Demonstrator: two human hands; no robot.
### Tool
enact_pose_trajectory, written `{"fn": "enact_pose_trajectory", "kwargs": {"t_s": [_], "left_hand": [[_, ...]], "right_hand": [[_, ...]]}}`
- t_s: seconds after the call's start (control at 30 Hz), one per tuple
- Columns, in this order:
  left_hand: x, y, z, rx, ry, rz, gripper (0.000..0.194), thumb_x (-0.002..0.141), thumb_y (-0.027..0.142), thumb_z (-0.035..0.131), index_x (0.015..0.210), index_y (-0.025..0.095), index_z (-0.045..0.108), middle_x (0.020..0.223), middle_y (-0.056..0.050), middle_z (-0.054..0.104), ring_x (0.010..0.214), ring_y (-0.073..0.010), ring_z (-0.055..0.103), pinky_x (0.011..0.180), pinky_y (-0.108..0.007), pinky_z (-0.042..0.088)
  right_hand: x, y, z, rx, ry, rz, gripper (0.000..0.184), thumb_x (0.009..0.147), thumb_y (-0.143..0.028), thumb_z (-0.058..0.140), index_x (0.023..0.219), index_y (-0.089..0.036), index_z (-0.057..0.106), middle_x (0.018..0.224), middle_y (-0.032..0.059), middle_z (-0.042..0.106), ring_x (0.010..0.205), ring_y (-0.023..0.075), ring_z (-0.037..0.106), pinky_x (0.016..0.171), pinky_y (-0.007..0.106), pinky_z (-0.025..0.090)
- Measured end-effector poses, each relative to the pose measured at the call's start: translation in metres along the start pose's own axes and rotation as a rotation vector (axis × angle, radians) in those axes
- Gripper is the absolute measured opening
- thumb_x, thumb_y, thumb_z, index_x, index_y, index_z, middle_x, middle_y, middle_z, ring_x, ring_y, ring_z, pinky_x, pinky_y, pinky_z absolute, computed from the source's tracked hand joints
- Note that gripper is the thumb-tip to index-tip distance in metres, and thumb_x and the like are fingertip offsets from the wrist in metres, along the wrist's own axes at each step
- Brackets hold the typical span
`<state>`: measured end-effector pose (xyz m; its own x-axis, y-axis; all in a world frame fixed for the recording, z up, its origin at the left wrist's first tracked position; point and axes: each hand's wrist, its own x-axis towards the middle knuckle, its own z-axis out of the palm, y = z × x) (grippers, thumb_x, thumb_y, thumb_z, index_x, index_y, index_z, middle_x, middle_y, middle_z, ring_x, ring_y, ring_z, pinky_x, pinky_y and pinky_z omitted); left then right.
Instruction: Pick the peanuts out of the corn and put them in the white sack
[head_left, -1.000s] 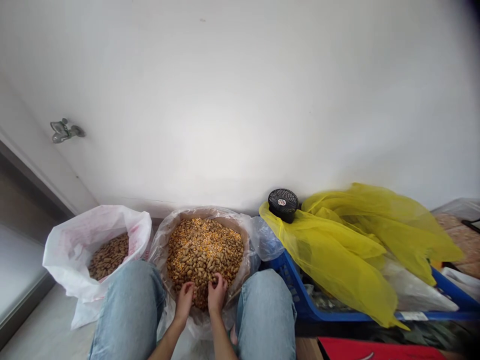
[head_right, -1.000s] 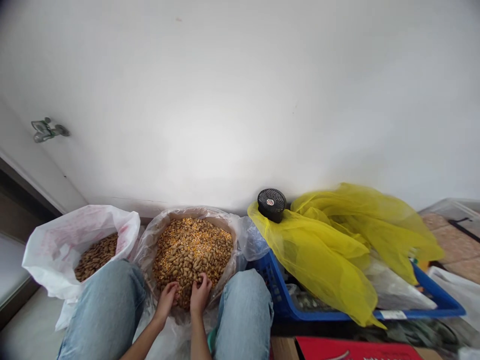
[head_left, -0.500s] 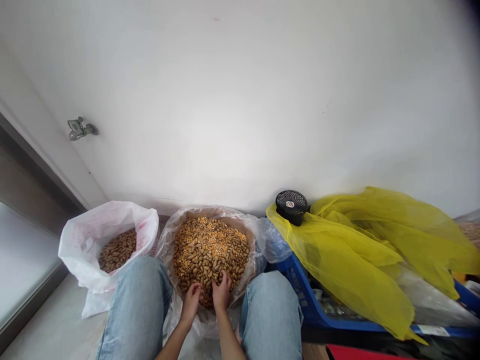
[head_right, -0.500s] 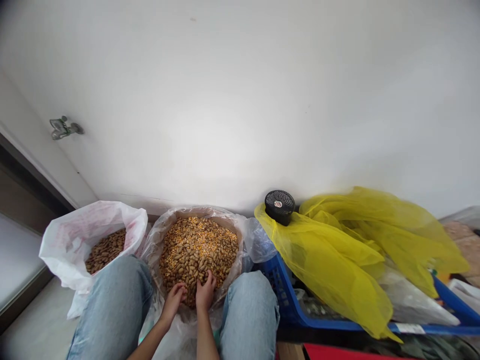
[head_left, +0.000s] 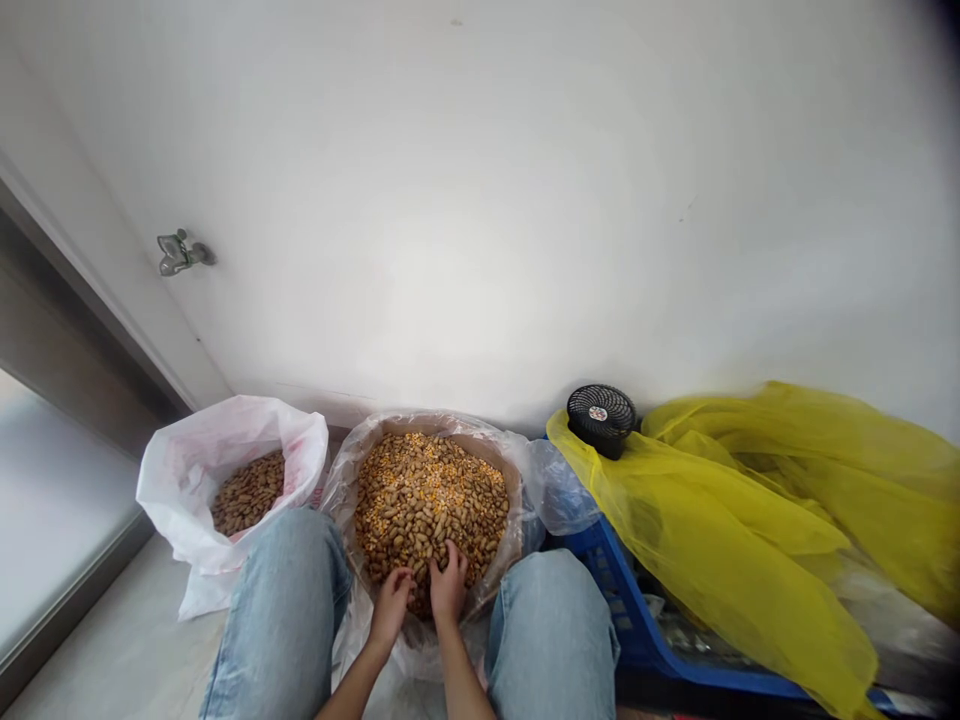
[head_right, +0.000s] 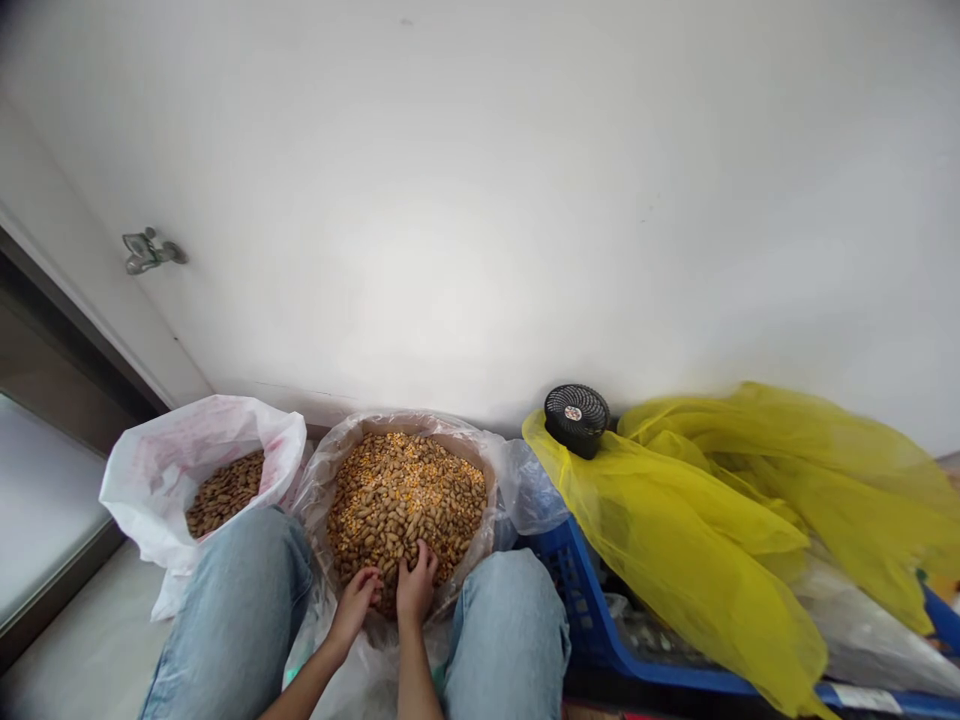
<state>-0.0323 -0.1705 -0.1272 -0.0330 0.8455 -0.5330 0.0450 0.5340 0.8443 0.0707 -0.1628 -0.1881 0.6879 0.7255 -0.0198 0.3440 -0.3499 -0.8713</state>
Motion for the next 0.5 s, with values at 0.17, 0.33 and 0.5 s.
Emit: {"fn": "enact_pose_trajectory", "kwargs": {"t_s": [0.17, 0.33, 0.5], "left_hand": [[0.002, 0.0, 0.0, 0.002, -0.003, -0.018, 0.022, 0.064, 0.035, 0.049, 0.076, 0.017, 0.054, 0.079, -0.007, 0.062, 0.077, -0.0208, 0.059, 0.061, -0.031, 0.045], [0.003, -0.002, 0.001, -0.014, -0.003, -0.031, 0.023, 0.064, 0.034, 0.048, 0.077, 0.016, 0.054, 0.077, -0.006, 0.061, 0.076, -0.0202, 0.059, 0.062, -0.03, 0.045], [0.004, -0.002, 0.002, -0.025, 0.002, -0.044, 0.022, 0.065, 0.034, 0.048, 0.076, 0.016, 0.054, 0.076, -0.006, 0.061, 0.076, -0.0194, 0.059, 0.062, -0.03, 0.045]], "right_hand": [[0.004, 0.004, 0.001, 0.059, 0.015, -0.008, 0.031, 0.062, -0.028, 0.049, 0.091, -0.02, 0.059, 0.093, 0.0096, 0.056, 0.087, 0.024, 0.055, 0.072, 0.032, 0.042], [0.009, 0.011, 0.0, 0.163, 0.01, 0.002, 0.029, 0.06, -0.024, 0.048, 0.086, -0.018, 0.058, 0.091, 0.009, 0.058, 0.089, 0.0228, 0.053, 0.083, 0.033, 0.038], [0.011, 0.012, -0.003, 0.264, -0.024, 0.065, 0.031, 0.057, -0.026, 0.048, 0.085, -0.016, 0.056, 0.093, 0.009, 0.059, 0.091, 0.0226, 0.053, 0.081, 0.033, 0.039]]}}
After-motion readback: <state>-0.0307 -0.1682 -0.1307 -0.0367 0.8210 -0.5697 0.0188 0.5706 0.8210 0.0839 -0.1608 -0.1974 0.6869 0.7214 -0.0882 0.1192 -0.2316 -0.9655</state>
